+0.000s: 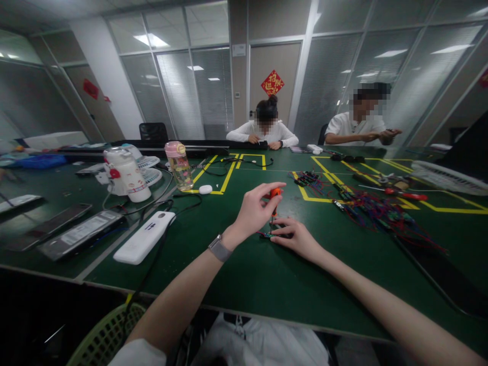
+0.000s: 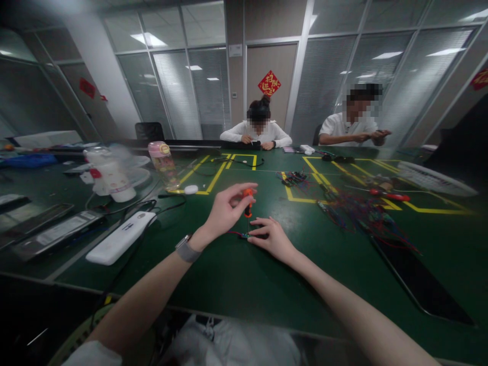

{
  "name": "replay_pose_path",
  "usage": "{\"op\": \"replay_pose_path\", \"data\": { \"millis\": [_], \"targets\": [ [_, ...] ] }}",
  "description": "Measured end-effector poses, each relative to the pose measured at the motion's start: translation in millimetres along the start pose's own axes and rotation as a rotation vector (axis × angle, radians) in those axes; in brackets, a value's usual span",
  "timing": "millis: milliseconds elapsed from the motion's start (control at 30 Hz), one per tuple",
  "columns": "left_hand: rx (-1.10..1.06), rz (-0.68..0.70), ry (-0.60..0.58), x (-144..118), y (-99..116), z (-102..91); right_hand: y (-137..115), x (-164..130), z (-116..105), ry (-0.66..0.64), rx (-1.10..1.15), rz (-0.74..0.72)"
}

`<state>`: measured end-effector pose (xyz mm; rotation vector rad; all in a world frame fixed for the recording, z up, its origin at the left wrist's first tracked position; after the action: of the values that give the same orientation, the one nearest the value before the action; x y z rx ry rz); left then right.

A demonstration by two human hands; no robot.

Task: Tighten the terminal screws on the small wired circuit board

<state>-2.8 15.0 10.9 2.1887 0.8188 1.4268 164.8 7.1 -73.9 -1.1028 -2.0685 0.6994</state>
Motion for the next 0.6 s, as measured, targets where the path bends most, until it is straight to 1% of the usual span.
{"op": "replay_pose_path", "data": {
  "millis": [67,100,133,233,300,333,467,533,600],
  "targets": [
    [0.057,0.004,0.042,-1.0,0.9,-0.5,-0.5,-0.1,-0.2,0.001,0.000,-0.005],
    [0.068,0.013,0.045,-1.4,1.7,-1.0,-0.7,0.0,-0.3,0.003,-0.001,-0.006],
    [0.065,0.026,0.031,-1.6,2.6,-1.7,-0.9,0.1,-0.4,0.004,-0.002,-0.008],
    [0.032,0.081,-0.078,-1.6,4.9,-3.1,-0.8,0.5,-0.5,0.006,-0.014,-0.015],
    [0.054,0.108,-0.106,-1.4,5.1,-2.9,-0.4,0.8,-0.2,0.006,-0.022,-0.020],
    [0.093,0.113,-0.091,-1.4,4.7,-2.4,-0.1,0.9,0.0,0.005,-0.025,-0.020],
    [0.272,0.109,0.028,-3.2,3.4,-0.3,0.9,1.2,0.3,0.005,-0.032,-0.020],
    [0.310,0.121,0.028,-4.5,4.3,-0.4,1.0,1.1,0.4,0.003,-0.028,-0.017],
    [0.320,0.134,-0.008,-5.2,5.4,-1.5,0.9,0.9,0.3,0.000,-0.019,-0.014]
  ]
}}
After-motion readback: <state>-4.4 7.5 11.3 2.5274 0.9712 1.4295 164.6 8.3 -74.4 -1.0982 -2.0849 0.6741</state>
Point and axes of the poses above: each hand's wrist, its own x-axis towards the middle knuckle, its own z-axis out of the palm, y = z × x, the point moved 1 cm from there along x, towards the middle knuckle, and after that the axes turned 9 degrees about x, right-handed, at the moved point
